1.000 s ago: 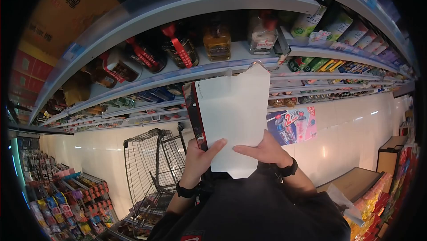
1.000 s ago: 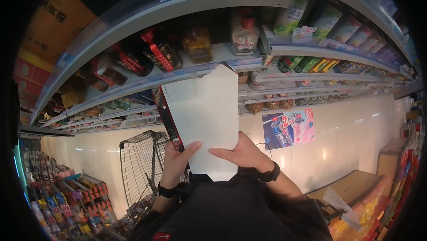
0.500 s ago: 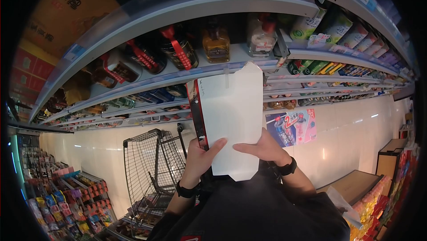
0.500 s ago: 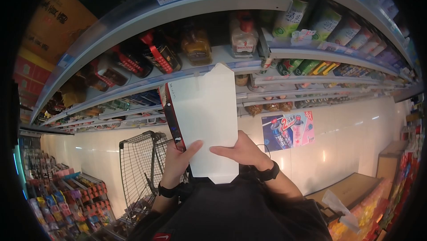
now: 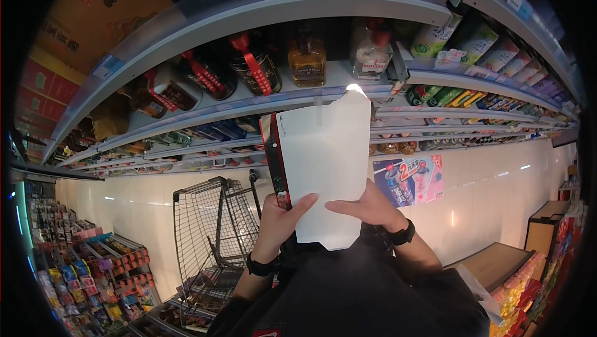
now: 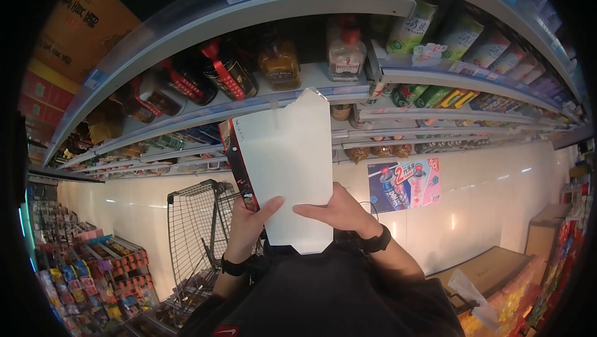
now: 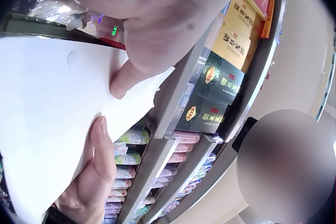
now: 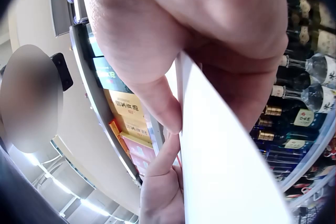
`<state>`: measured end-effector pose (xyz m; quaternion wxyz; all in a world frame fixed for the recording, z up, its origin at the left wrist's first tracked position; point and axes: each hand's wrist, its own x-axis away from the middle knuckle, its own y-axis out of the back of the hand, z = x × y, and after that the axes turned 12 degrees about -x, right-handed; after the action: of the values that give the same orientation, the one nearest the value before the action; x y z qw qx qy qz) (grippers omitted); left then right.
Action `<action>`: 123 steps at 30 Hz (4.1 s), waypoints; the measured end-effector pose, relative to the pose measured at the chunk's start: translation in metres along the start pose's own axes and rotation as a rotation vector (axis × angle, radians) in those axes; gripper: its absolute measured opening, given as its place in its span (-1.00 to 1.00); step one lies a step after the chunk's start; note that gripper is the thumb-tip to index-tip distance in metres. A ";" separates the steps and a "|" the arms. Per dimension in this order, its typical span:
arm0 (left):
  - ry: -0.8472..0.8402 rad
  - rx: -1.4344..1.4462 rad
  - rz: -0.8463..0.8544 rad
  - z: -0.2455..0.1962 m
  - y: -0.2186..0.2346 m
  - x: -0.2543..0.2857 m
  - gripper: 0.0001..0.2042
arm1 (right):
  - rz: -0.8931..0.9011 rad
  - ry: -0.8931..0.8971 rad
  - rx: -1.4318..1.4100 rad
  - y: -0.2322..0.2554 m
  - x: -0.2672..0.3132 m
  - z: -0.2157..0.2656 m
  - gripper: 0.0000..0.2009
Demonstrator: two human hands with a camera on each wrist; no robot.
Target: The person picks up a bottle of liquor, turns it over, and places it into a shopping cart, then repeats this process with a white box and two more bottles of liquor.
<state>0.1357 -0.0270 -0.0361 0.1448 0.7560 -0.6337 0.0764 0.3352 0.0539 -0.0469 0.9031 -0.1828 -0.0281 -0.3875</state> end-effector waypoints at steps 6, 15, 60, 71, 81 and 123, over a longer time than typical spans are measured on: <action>0.004 0.025 -0.004 0.002 -0.001 0.000 -0.77 | -0.010 0.028 -0.002 -0.002 0.000 0.003 -0.58; 0.001 -0.012 0.002 0.012 -0.004 -0.007 -0.74 | 0.007 -0.033 -0.035 0.003 -0.001 -0.005 -0.54; 0.043 -0.028 0.042 0.008 0.006 -0.017 -0.75 | -0.086 -0.014 -0.004 -0.001 -0.009 -0.015 -0.56; -0.018 0.176 -0.295 0.040 0.059 -0.016 -0.78 | -0.230 0.198 -0.063 0.044 -0.049 0.002 -0.75; -0.067 0.129 -0.350 0.045 0.070 -0.001 -0.75 | -0.470 0.538 0.792 0.065 -0.179 0.088 -0.28; -0.050 0.166 -0.304 0.053 0.065 0.000 -0.75 | -0.412 0.466 0.588 0.037 -0.177 0.078 -0.07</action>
<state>0.0683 -0.0540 -0.0778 0.0760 0.8542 -0.5069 0.0870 0.2444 0.2269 -0.0200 0.8026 0.1844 0.0313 -0.5664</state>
